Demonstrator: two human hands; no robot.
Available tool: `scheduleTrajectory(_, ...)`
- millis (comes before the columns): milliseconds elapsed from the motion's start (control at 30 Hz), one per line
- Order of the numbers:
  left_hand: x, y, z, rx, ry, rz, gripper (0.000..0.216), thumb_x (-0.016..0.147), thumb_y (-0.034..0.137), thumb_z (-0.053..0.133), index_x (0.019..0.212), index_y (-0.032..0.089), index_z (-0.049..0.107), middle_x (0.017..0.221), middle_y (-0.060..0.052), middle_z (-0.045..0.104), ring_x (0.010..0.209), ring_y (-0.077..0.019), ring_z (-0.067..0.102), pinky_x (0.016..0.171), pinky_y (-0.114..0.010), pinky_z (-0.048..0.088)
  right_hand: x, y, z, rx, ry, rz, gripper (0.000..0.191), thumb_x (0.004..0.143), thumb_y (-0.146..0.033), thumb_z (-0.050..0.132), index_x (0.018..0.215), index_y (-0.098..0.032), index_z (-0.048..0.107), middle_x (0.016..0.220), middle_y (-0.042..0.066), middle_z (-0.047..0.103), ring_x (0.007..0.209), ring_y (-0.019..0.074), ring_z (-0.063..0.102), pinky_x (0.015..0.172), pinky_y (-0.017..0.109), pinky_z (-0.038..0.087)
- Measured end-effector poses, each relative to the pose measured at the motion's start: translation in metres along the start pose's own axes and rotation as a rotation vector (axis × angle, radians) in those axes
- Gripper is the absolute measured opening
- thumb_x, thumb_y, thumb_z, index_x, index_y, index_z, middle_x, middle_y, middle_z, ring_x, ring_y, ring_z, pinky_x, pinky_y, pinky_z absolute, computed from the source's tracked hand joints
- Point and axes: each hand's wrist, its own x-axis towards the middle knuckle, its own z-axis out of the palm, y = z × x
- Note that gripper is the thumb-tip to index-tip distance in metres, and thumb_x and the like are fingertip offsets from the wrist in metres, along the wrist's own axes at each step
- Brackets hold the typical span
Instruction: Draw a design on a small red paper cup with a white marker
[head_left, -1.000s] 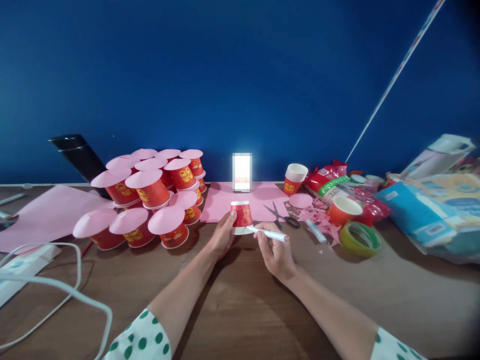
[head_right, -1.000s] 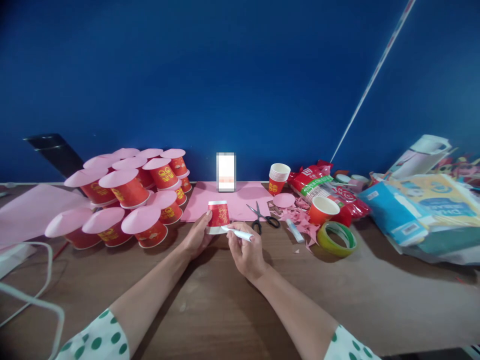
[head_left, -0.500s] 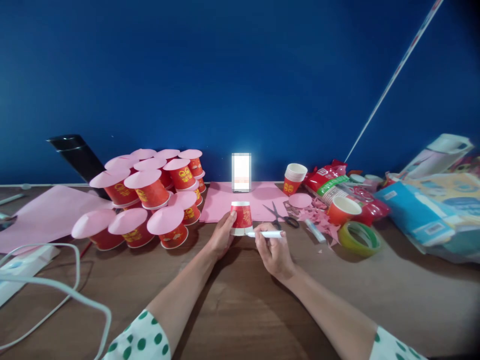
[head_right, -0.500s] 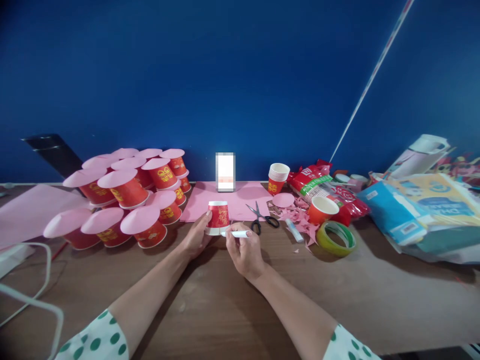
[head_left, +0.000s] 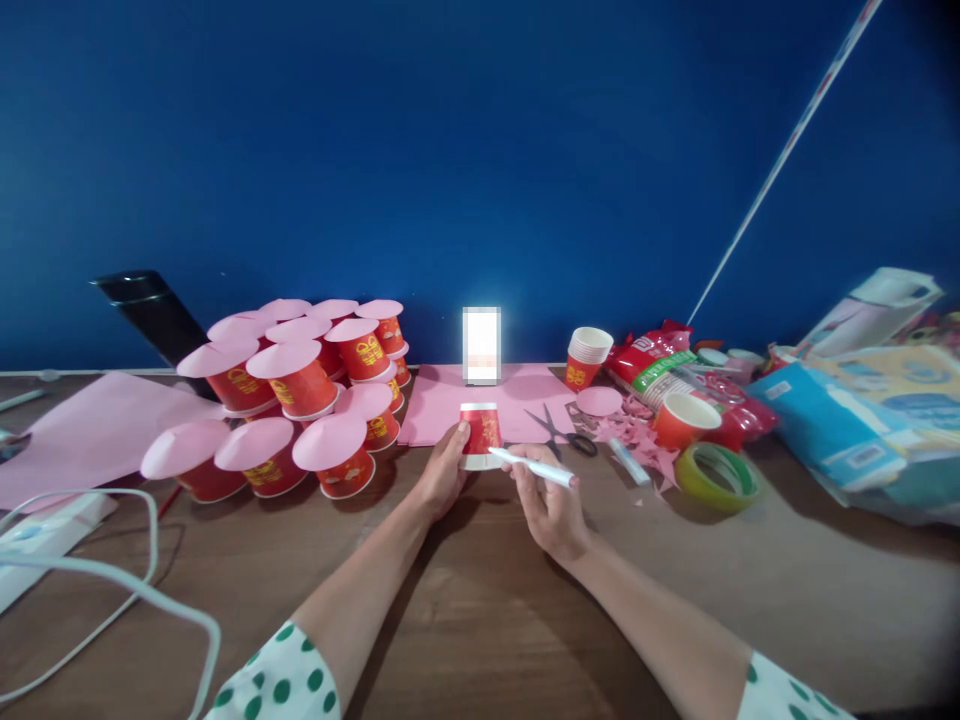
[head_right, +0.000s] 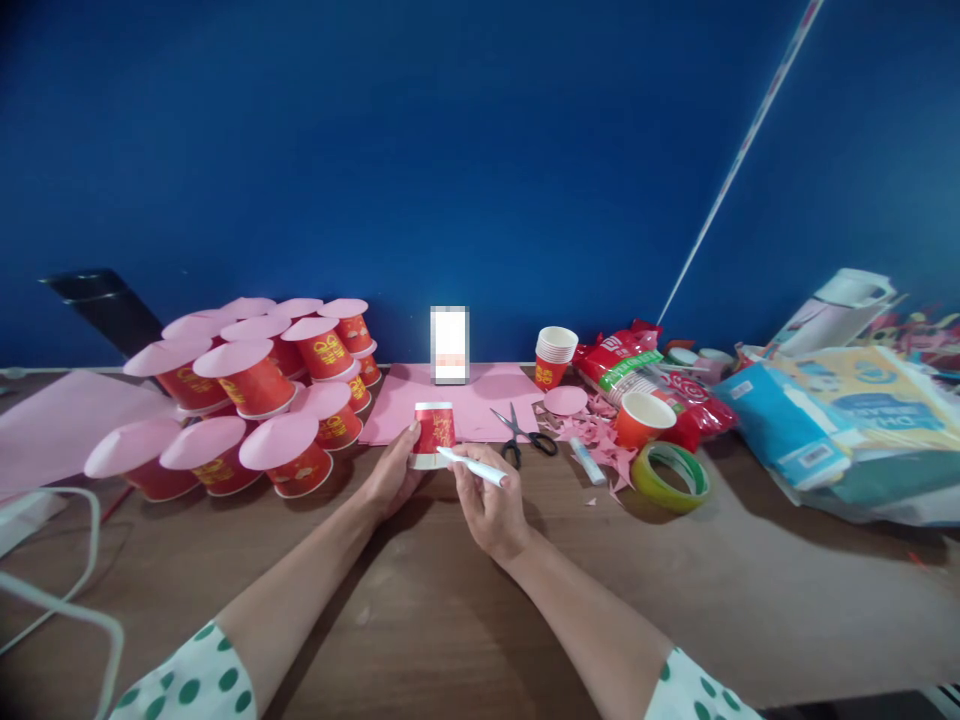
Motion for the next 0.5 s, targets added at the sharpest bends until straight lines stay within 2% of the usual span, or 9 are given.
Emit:
scheduleTrajectory(267,0.0001,-0.0003,-0.0002,-0.003,0.003,0.003,0.031,0.078,0.045,0.062,0.087,0.014,0.06,0.079,-0.002,0.066,0.07,-0.0142,0.06,0.069,-0.027,0.043,-0.001,0.0005,0.0004,0.009,-0.007,-0.009,0.017,0.093,-0.017,0.042,0.097,-0.02,0.058,0.086,0.005,0.065,0.079,0.0171,0.062,0.074,0.03,0.051)
scheduleTrajectory(500,0.0002,0.0011,0.0005,-0.036,0.052,-0.057,0.043,0.074,0.057,0.062,0.083,0.015,0.061,0.074,-0.004,0.067,0.081,-0.0204,0.063,0.076,-0.031,0.046,-0.0005,-0.0025,-0.001,0.01,0.013,0.002,0.015,0.093,-0.017,0.042,0.096,-0.019,0.057,0.088,0.006,0.064,0.08,0.0175,0.062,0.074,0.031,0.051)
